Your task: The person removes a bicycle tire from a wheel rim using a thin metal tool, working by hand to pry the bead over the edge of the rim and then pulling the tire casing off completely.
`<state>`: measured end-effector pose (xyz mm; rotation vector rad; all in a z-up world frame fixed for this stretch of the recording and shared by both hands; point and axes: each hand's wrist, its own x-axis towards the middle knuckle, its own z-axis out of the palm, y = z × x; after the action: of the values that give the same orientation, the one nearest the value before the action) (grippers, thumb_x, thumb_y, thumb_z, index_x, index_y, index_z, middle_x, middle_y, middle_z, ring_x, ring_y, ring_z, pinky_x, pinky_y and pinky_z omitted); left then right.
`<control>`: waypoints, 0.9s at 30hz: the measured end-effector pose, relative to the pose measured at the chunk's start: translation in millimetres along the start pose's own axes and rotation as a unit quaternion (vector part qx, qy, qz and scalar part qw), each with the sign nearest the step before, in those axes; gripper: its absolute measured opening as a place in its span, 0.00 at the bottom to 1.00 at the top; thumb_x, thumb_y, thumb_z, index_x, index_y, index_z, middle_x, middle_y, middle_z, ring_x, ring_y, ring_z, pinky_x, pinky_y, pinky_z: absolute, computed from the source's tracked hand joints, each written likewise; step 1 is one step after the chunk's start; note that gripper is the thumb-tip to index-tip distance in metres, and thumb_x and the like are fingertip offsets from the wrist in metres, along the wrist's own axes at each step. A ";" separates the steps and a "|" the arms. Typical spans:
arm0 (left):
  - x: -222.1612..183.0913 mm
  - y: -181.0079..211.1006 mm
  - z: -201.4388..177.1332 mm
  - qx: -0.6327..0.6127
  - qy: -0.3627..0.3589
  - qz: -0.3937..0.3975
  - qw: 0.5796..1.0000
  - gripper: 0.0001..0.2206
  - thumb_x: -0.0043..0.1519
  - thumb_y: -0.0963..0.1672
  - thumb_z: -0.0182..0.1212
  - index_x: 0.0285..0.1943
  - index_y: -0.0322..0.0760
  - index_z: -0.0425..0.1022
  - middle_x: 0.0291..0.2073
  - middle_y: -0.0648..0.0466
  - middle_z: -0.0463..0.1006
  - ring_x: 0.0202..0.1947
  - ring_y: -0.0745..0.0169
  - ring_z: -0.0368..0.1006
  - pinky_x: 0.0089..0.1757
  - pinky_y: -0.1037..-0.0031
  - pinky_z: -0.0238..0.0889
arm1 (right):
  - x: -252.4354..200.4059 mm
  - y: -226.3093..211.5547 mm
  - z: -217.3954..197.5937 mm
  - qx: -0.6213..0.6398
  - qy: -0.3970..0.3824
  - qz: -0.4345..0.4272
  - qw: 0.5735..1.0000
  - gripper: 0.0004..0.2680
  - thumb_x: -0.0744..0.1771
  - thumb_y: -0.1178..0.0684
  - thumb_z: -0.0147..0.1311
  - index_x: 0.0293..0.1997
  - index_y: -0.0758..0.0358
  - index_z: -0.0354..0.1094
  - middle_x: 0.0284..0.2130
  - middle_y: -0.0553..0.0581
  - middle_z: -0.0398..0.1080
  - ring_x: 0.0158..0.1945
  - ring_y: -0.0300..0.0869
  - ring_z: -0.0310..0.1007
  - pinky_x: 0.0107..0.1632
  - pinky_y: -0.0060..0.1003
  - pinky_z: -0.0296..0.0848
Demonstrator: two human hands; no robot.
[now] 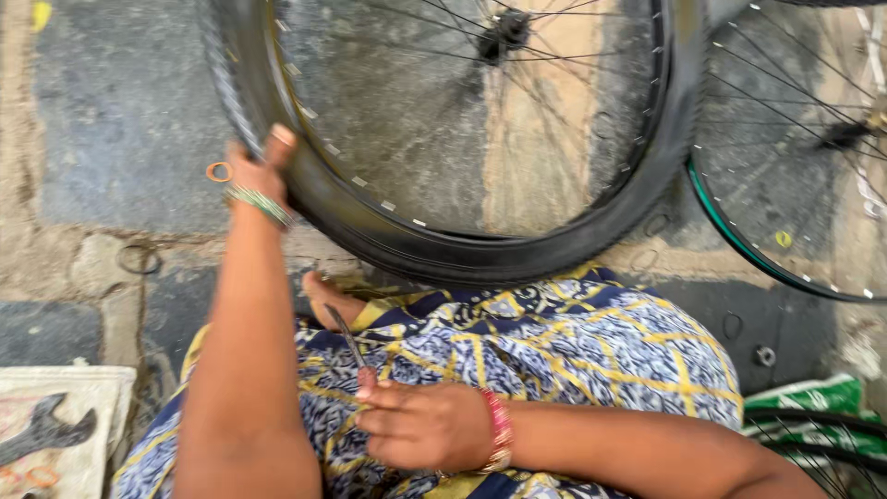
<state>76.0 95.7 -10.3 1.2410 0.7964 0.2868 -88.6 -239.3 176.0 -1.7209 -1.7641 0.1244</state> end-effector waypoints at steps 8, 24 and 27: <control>-61.1 73.9 78.1 0.432 0.006 0.412 0.802 0.36 0.60 0.53 0.76 0.71 0.34 0.61 0.64 0.33 0.67 0.63 0.32 0.65 0.59 0.48 0.60 | -72.7 -21.4 -120.9 0.410 0.225 0.286 0.836 0.06 0.70 0.68 0.51 0.48 0.67 0.69 0.58 0.66 0.72 0.70 0.61 0.68 0.74 0.59 0.62; -249.9 -17.4 270.7 0.660 -0.414 0.158 0.607 0.40 0.52 0.58 0.73 0.70 0.44 0.62 0.62 0.51 0.72 0.65 0.54 0.65 0.61 0.55 0.56 | -190.8 156.8 -274.8 0.100 0.217 0.407 0.882 0.09 0.68 0.74 0.41 0.51 0.70 0.57 0.43 0.60 0.73 0.50 0.49 0.81 0.56 0.47 0.83; -237.6 -21.8 267.8 0.658 -0.437 0.094 0.606 0.40 0.46 0.57 0.79 0.67 0.45 0.66 0.59 0.50 0.76 0.63 0.51 0.69 0.59 0.57 0.59 | -180.8 199.8 -262.7 0.152 0.178 0.426 0.874 0.10 0.67 0.73 0.40 0.50 0.70 0.57 0.38 0.59 0.72 0.45 0.46 0.81 0.51 0.44 0.85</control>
<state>84.9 -249.2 87.9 2.5293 -0.1863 -0.9339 200.9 -477.3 210.9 -1.9938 -0.5919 0.4079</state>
